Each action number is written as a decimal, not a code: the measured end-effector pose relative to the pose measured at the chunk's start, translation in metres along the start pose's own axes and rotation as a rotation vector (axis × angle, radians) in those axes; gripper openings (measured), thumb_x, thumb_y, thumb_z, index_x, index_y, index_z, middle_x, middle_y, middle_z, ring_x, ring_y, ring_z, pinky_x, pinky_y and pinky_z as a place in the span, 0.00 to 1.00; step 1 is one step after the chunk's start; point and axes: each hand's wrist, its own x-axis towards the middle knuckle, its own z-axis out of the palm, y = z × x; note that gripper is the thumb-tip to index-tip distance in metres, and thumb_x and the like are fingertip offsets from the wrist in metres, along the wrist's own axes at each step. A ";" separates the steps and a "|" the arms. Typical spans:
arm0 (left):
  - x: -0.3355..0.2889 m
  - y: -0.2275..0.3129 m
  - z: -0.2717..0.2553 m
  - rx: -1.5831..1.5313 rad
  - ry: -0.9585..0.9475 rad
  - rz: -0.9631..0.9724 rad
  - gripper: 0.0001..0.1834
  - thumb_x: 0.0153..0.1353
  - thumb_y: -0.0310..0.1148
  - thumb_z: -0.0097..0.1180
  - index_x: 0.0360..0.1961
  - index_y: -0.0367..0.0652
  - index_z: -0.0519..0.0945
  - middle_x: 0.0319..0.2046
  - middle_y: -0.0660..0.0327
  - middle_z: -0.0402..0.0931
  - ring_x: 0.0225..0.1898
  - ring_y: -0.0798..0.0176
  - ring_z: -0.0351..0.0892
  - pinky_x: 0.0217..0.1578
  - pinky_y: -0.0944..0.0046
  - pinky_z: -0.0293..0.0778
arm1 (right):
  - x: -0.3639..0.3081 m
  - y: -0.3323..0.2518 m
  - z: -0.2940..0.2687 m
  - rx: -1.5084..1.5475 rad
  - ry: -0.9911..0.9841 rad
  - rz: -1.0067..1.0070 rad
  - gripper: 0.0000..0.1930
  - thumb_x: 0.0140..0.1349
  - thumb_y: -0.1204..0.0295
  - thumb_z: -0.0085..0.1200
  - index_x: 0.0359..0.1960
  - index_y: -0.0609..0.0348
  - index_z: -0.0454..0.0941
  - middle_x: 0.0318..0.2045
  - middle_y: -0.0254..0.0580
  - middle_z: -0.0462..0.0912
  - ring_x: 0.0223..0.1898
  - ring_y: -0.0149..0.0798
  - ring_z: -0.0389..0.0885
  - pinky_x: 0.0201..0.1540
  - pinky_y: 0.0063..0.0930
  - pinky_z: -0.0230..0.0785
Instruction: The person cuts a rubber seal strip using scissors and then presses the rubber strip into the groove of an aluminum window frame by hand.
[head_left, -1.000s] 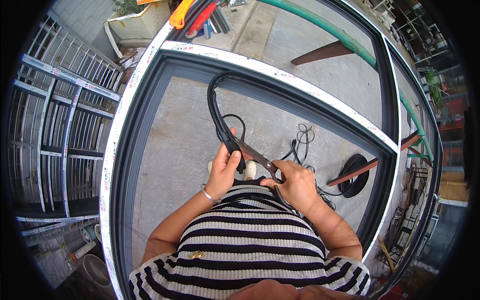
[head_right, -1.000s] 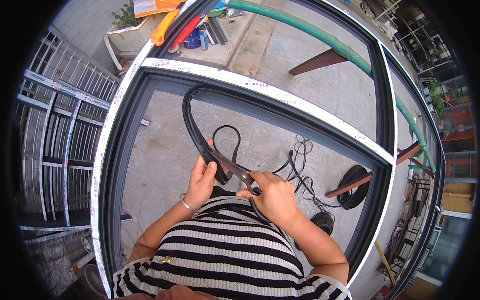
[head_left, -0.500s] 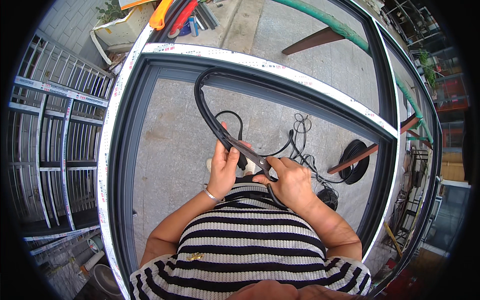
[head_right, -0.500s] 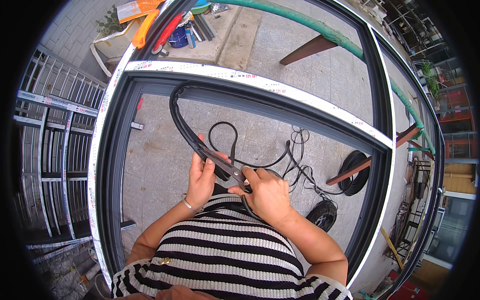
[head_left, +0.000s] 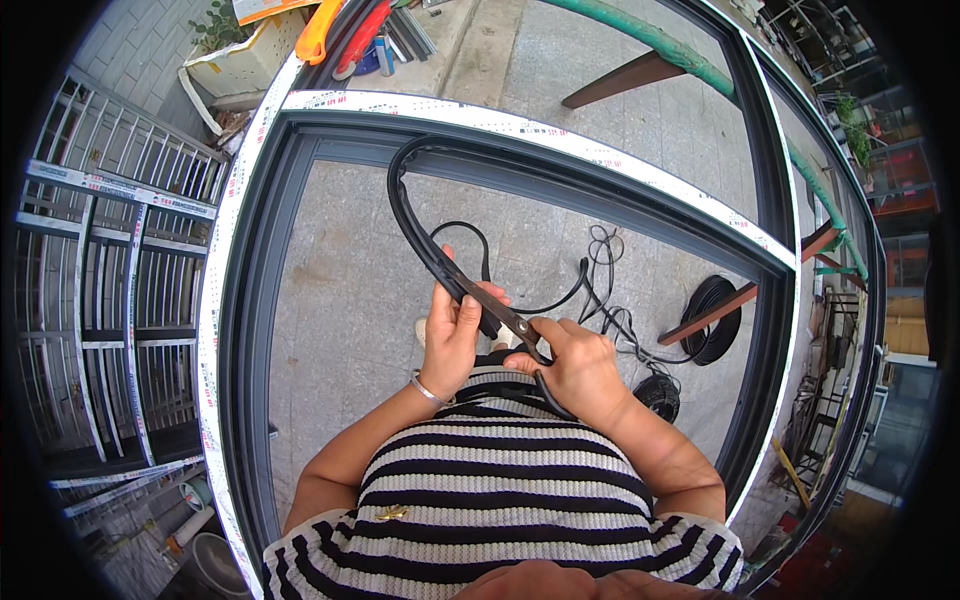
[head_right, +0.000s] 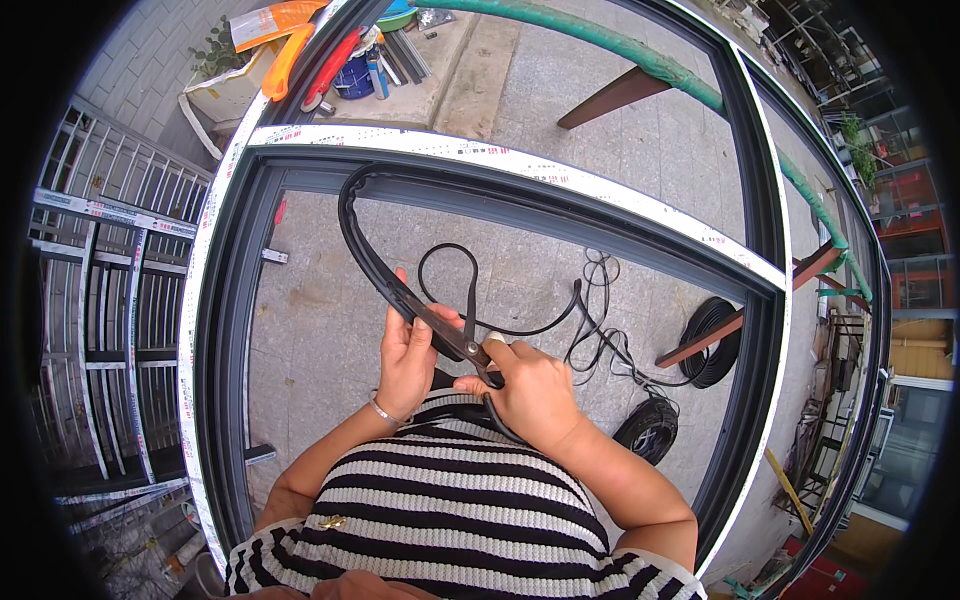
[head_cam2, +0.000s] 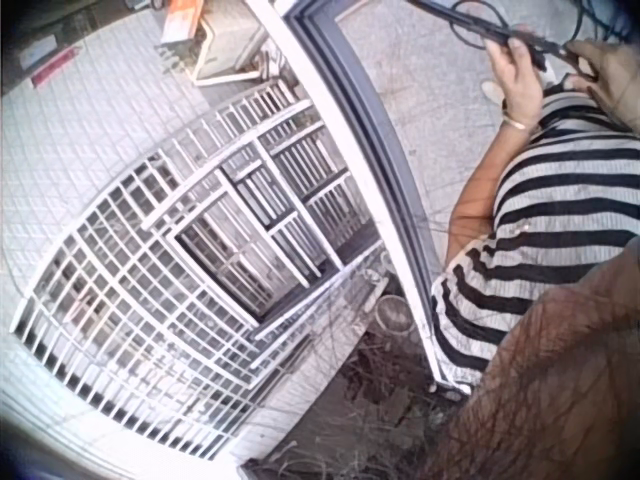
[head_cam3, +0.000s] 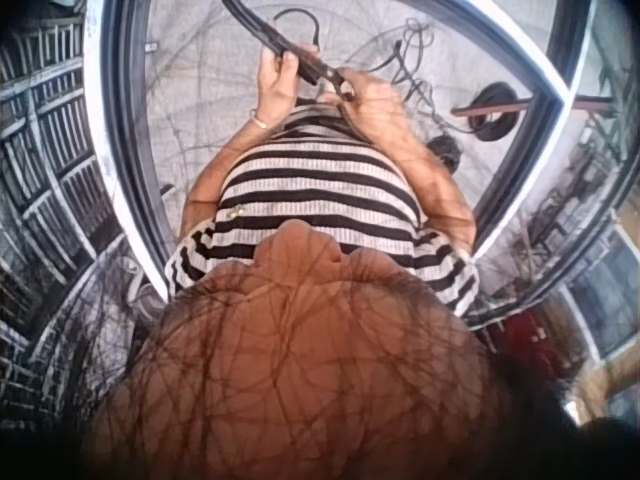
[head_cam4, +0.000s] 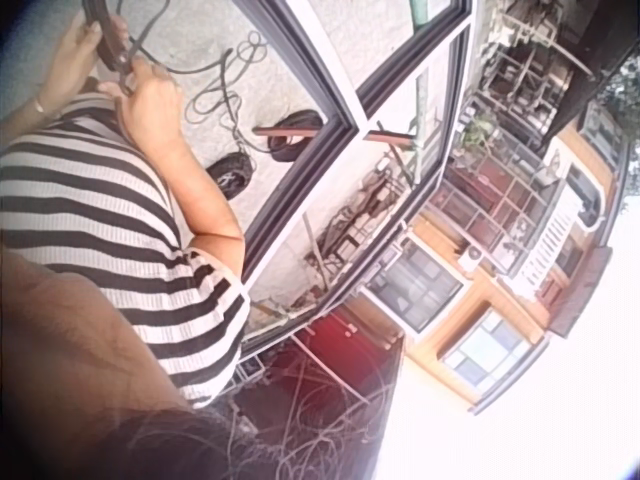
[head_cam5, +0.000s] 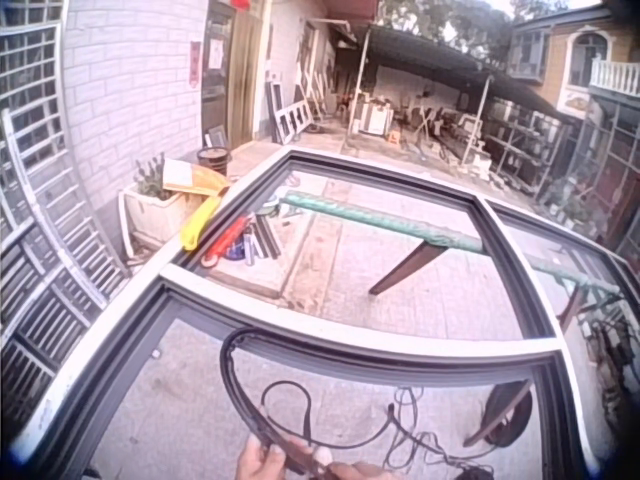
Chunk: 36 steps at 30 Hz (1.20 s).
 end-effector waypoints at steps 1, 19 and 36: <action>0.000 0.000 0.000 0.001 0.003 0.002 0.37 0.81 0.34 0.42 0.81 0.50 0.38 0.49 0.53 0.76 0.51 0.61 0.81 0.56 0.58 0.77 | -0.001 -0.001 0.000 -0.079 0.048 -0.040 0.27 0.59 0.43 0.65 0.40 0.57 0.80 0.26 0.46 0.83 0.27 0.54 0.86 0.28 0.45 0.75; 0.001 -0.006 0.004 0.069 0.044 0.061 0.37 0.81 0.40 0.43 0.81 0.44 0.40 0.46 0.55 0.80 0.47 0.65 0.83 0.52 0.63 0.79 | 0.002 0.011 0.007 -0.200 0.092 -0.122 0.25 0.60 0.42 0.62 0.38 0.53 0.80 0.20 0.44 0.80 0.20 0.49 0.83 0.20 0.41 0.72; -0.001 -0.001 0.006 0.061 0.040 0.054 0.36 0.81 0.39 0.41 0.81 0.43 0.39 0.48 0.56 0.80 0.47 0.68 0.81 0.50 0.65 0.78 | 0.003 0.016 0.013 -0.255 0.185 -0.172 0.25 0.60 0.42 0.62 0.41 0.52 0.82 0.21 0.40 0.78 0.19 0.45 0.82 0.20 0.38 0.71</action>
